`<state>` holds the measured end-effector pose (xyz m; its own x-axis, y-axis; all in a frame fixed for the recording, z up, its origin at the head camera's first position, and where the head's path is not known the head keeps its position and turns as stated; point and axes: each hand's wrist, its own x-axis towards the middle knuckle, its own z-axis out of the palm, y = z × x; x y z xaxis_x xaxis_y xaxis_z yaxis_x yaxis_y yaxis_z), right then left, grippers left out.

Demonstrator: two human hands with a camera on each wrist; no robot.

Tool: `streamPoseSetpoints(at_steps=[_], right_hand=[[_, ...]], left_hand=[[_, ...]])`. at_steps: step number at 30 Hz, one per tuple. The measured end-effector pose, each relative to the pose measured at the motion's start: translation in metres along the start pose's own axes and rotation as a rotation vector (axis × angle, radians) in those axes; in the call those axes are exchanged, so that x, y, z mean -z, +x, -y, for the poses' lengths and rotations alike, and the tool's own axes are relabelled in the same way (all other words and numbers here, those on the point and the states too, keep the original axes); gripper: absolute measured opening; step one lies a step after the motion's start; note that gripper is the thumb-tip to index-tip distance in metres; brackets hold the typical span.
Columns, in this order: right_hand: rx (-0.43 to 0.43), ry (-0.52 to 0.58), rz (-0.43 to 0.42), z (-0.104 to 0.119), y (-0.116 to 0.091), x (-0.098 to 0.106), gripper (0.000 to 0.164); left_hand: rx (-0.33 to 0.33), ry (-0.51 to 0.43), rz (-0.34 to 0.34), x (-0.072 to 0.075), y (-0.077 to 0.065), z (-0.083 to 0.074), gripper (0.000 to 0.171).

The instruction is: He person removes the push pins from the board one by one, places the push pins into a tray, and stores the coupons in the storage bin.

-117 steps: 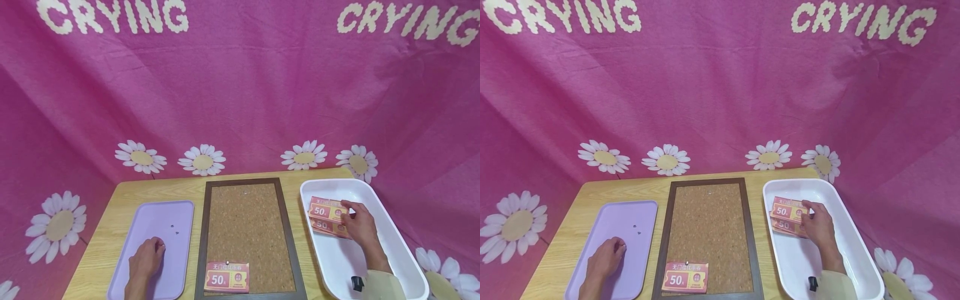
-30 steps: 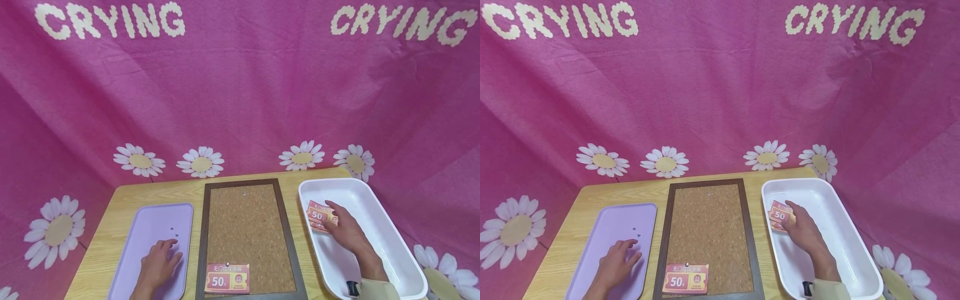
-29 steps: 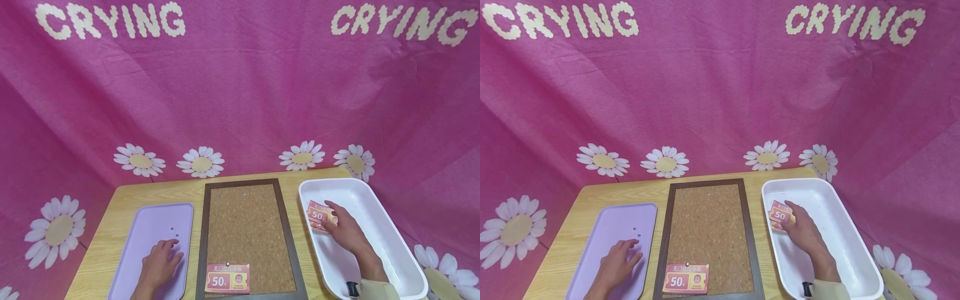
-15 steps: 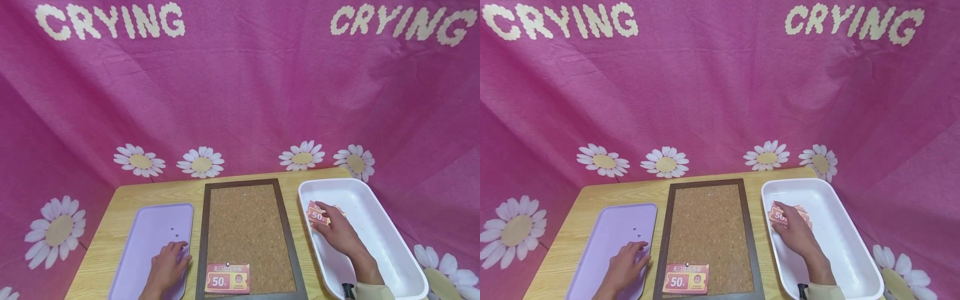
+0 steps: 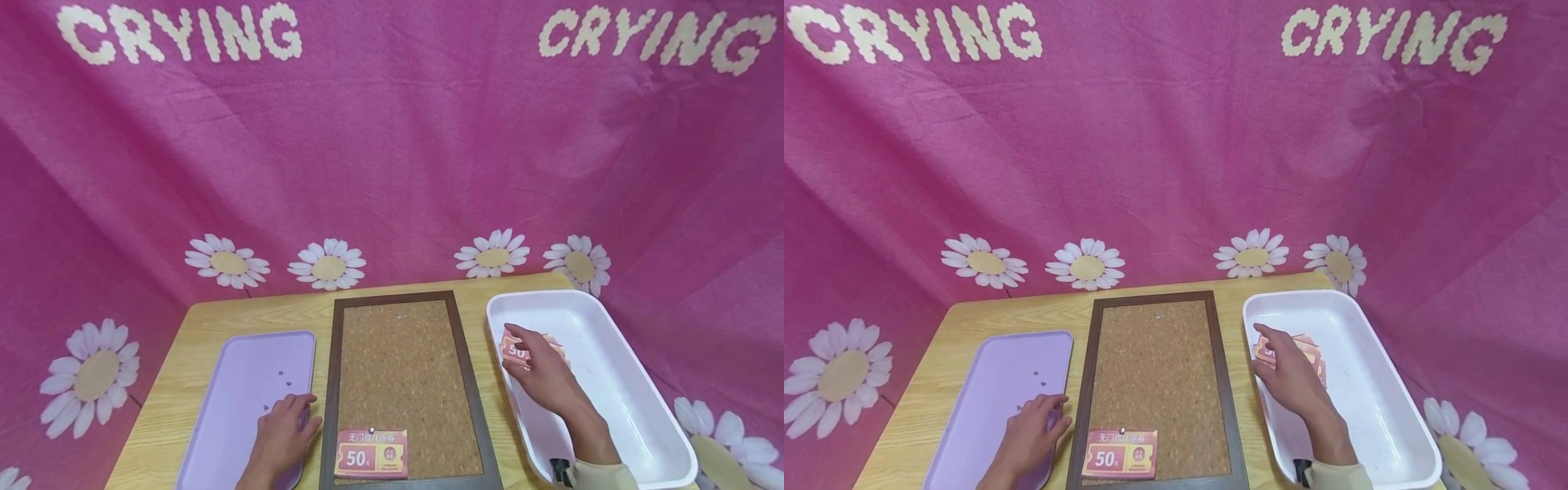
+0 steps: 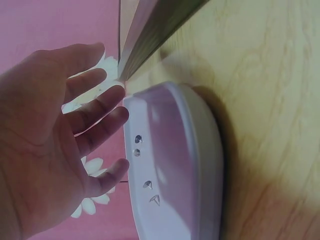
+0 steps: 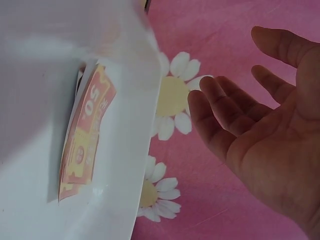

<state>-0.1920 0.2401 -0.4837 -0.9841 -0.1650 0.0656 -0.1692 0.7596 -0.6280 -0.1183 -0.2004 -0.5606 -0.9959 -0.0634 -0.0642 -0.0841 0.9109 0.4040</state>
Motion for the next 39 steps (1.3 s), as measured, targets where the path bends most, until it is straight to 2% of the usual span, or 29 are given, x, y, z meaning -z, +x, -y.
streamPoseSetpoints(at_steps=[4, 10, 16, 22, 28, 36, 39], right_hand=[[0.008, -0.008, 0.001, 0.005, 0.0, -0.004, 0.062], [0.03, -0.006, 0.024, 0.013, -0.003, -0.012, 0.062], [0.008, -0.015, 0.046, 0.02, -0.007, -0.017, 0.062], [0.005, 0.023, 0.082, 0.028, -0.009, -0.025, 0.065], [-0.046, 0.118, 0.162, 0.037, -0.007, -0.033, 0.064], [-0.045, 0.128, 0.178, 0.043, -0.009, -0.047, 0.063], [-0.067, 0.139, 0.191, 0.045, -0.01, -0.053, 0.063]], left_hand=[[-0.006, 0.002, 0.013, -0.002, 0.001, -0.004, 0.034], [0.008, -0.017, 0.071, -0.005, 0.003, -0.012, 0.034], [0.033, -0.025, 0.119, -0.007, 0.005, -0.019, 0.034], [0.037, -0.018, 0.136, -0.009, 0.005, -0.021, 0.033], [0.03, -0.022, 0.154, -0.011, 0.007, -0.024, 0.035], [0.009, -0.003, 0.144, -0.013, 0.009, -0.03, 0.038], [0.027, -0.002, 0.165, -0.014, 0.01, -0.032, 0.038]])
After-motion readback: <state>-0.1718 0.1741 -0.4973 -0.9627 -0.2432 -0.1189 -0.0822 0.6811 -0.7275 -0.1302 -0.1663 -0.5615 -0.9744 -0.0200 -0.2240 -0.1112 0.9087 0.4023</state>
